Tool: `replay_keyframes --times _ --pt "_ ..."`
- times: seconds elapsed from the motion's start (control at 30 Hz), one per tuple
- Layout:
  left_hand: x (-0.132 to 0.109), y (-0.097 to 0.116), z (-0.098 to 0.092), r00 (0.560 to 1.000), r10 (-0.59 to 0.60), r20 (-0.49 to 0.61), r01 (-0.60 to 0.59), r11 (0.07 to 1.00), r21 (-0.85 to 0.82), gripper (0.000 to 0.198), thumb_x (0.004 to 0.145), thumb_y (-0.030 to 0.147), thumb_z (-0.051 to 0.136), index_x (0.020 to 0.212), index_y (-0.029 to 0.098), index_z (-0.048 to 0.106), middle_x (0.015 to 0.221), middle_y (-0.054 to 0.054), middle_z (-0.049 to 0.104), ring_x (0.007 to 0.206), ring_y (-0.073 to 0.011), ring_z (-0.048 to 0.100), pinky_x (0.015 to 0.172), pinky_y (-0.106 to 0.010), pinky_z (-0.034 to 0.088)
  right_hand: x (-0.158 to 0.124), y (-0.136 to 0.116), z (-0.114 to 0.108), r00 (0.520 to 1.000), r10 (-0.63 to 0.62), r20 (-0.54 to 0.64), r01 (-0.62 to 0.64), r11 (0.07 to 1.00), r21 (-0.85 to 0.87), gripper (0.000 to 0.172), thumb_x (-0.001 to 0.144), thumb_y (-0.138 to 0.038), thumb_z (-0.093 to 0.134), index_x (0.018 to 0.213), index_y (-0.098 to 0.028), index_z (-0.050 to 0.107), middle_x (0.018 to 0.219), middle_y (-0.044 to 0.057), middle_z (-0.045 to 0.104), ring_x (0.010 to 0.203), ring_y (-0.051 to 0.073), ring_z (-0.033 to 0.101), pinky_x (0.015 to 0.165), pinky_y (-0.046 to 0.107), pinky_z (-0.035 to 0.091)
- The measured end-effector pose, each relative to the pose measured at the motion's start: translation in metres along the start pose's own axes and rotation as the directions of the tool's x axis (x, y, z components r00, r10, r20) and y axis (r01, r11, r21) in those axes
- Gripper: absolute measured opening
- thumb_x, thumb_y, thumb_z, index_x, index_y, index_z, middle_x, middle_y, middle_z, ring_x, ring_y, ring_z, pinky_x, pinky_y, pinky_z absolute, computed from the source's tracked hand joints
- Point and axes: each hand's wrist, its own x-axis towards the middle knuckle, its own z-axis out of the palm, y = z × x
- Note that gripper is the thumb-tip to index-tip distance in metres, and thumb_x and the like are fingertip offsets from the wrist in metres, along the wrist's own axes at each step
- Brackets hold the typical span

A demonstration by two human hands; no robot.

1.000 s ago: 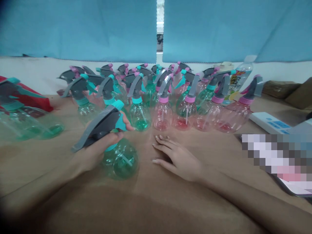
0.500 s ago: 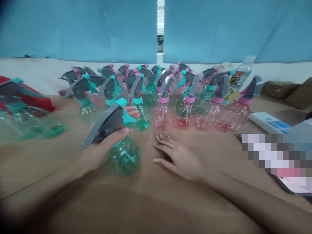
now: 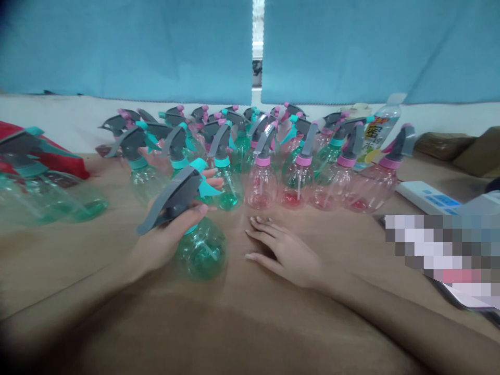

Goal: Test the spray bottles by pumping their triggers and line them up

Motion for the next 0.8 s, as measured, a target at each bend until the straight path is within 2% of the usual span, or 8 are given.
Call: replay_keyframes --times 0.23,0.47,0.67,0.8 --pt "0.0006 0.0028 0.0009 1.000 -0.016 0.015 0.017 0.998 -0.064 0.045 0.080 0.021 0.055 0.125 0.027 0.056 0.091 0.000 0.067 0.071 -0.0191 0.061 0.079 -0.037 0.053 0.0002 -0.0011 -0.0011 1.000 0.000 0.004 0.000 1.000 0.005 0.054 0.092 -0.050 0.046 0.138 -0.022 0.046 0.146 0.008 0.043 0.136 0.026 0.036 0.111 0.050 0.033" --pt "0.0013 0.0006 -0.0004 0.999 -0.002 0.047 0.004 0.999 -0.042 0.042 0.083 0.024 0.055 0.125 0.029 0.056 0.079 0.002 0.064 0.063 -0.0174 0.059 0.075 -0.037 0.053 -0.0002 -0.0011 -0.0008 1.000 0.000 -0.004 0.000 1.000 0.004 0.054 0.092 -0.050 0.046 0.139 -0.023 0.045 0.146 0.007 0.043 0.136 0.026 0.036 0.111 0.050 0.033" --pt "0.0024 0.0008 -0.0015 0.998 0.006 0.055 -0.004 0.999 -0.041 0.043 0.082 0.022 0.054 0.124 0.031 0.054 0.099 0.001 0.067 0.061 -0.0144 0.058 0.071 -0.033 0.051 -0.0002 -0.0010 -0.0013 0.999 0.013 0.036 -0.011 0.999 -0.033 0.057 0.093 -0.051 0.044 0.139 -0.019 0.045 0.148 0.008 0.040 0.138 0.025 0.033 0.112 0.049 0.031" --pt "0.0031 -0.0002 -0.0038 0.996 -0.001 0.092 0.003 1.000 -0.030 0.040 0.082 0.019 0.050 0.119 0.034 0.055 0.098 0.002 0.066 0.061 -0.0154 0.059 0.066 -0.033 0.050 0.0001 -0.0016 -0.0019 1.000 0.015 0.025 -0.015 1.000 -0.013 0.055 0.092 -0.051 0.045 0.139 -0.021 0.045 0.147 0.007 0.041 0.137 0.025 0.035 0.112 0.049 0.032"
